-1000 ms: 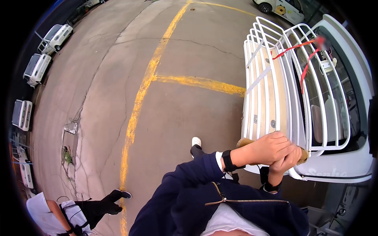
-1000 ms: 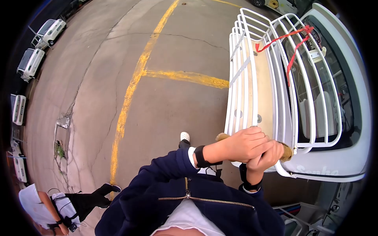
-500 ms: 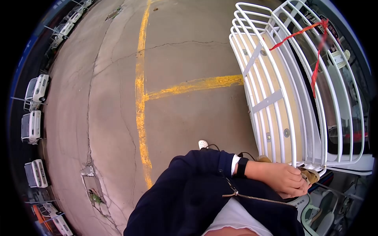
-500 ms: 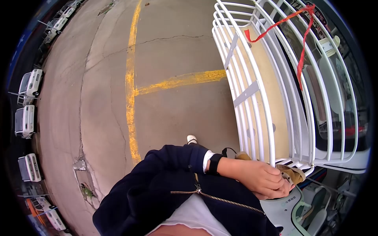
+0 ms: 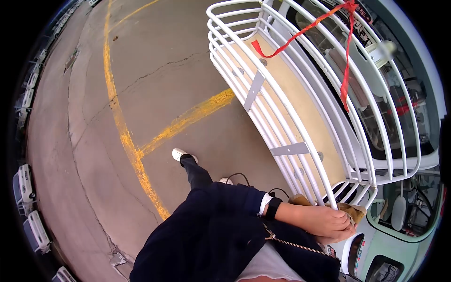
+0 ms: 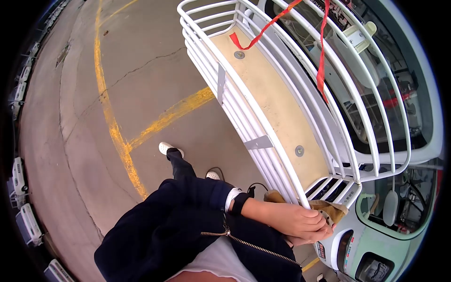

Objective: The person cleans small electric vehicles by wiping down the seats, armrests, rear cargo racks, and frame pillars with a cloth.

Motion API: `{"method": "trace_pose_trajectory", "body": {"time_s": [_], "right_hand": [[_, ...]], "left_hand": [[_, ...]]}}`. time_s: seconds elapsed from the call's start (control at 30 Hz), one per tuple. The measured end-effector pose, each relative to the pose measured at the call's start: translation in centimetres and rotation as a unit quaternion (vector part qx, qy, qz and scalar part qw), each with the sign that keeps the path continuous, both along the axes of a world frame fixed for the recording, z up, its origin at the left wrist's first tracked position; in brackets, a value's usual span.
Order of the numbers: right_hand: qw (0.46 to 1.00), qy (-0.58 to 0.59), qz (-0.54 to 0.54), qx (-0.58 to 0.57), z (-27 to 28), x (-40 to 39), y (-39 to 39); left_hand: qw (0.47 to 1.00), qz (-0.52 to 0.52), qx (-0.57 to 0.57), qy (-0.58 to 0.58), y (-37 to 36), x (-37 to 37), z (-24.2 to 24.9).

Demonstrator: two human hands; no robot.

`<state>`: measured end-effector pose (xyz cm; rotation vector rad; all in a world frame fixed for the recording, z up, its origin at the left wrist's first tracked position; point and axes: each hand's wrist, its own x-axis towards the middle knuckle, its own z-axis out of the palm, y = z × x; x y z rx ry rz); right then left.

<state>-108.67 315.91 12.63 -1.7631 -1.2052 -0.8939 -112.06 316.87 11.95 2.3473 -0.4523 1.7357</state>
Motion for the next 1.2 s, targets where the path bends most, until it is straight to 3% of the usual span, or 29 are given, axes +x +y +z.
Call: {"method": "trace_pose_trajectory", "body": {"time_s": [0.13,0.2,0.27,0.37,0.43,0.53,0.7,0.73,0.8,1.0,1.07,1.13,1.2], "right_hand": [[0.999,-0.011,-0.031,-0.008,-0.3,-1.2,2.8],[0.999,-0.015,-0.052,-0.006,-0.4,-1.8,4.7],[0.997,-0.020,-0.079,-0.004,-0.3,-2.5,6.5],[0.993,-0.028,-0.119,-0.002,-0.1,-3.3,9.8],[0.989,-0.028,-0.142,0.011,-0.2,-4.2,12.4],[0.982,-0.016,-0.184,0.022,-0.6,-4.9,16.0],[0.970,-0.019,-0.240,0.024,-1.5,-5.7,20.6],[0.967,-0.019,-0.251,0.023,-1.6,-5.8,21.1],[0.961,-0.019,-0.273,0.025,-1.8,-6.0,22.2],[0.934,-0.011,-0.355,0.028,-2.3,-7.0,24.5],[0.925,-0.011,-0.378,0.029,-2.1,-7.3,25.6],[0.915,-0.020,-0.401,0.035,-2.4,-7.3,26.3],[0.905,-0.041,-0.422,0.027,-3.3,-7.4,26.3]], "left_hand": [[0.998,-0.026,-0.041,0.037,2.5,-0.3,-1.0],[0.992,-0.030,0.105,0.056,7.0,-1.0,-1.1],[0.989,-0.064,0.119,0.060,11.3,-1.6,-1.2],[0.992,-0.033,0.102,0.062,18.4,-3.5,-0.7],[0.994,-0.066,0.011,0.090,23.3,-4.8,-0.8],[0.992,0.008,0.062,0.108,28.1,-6.5,-1.2],[0.994,-0.038,0.034,0.102,34.6,-7.6,-2.3],[0.993,-0.050,0.030,0.100,35.1,-7.6,-2.2],[0.993,0.026,0.070,0.091,35.5,-7.8,-2.0],[0.988,-0.058,0.064,0.129,37.5,-8.2,-0.4],[0.969,-0.115,0.035,0.215,37.7,-8.4,-0.1],[0.960,-0.146,0.087,0.225,40.3,-7.9,0.3],[0.928,-0.168,0.211,0.259,43.3,-8.2,1.1]]}}
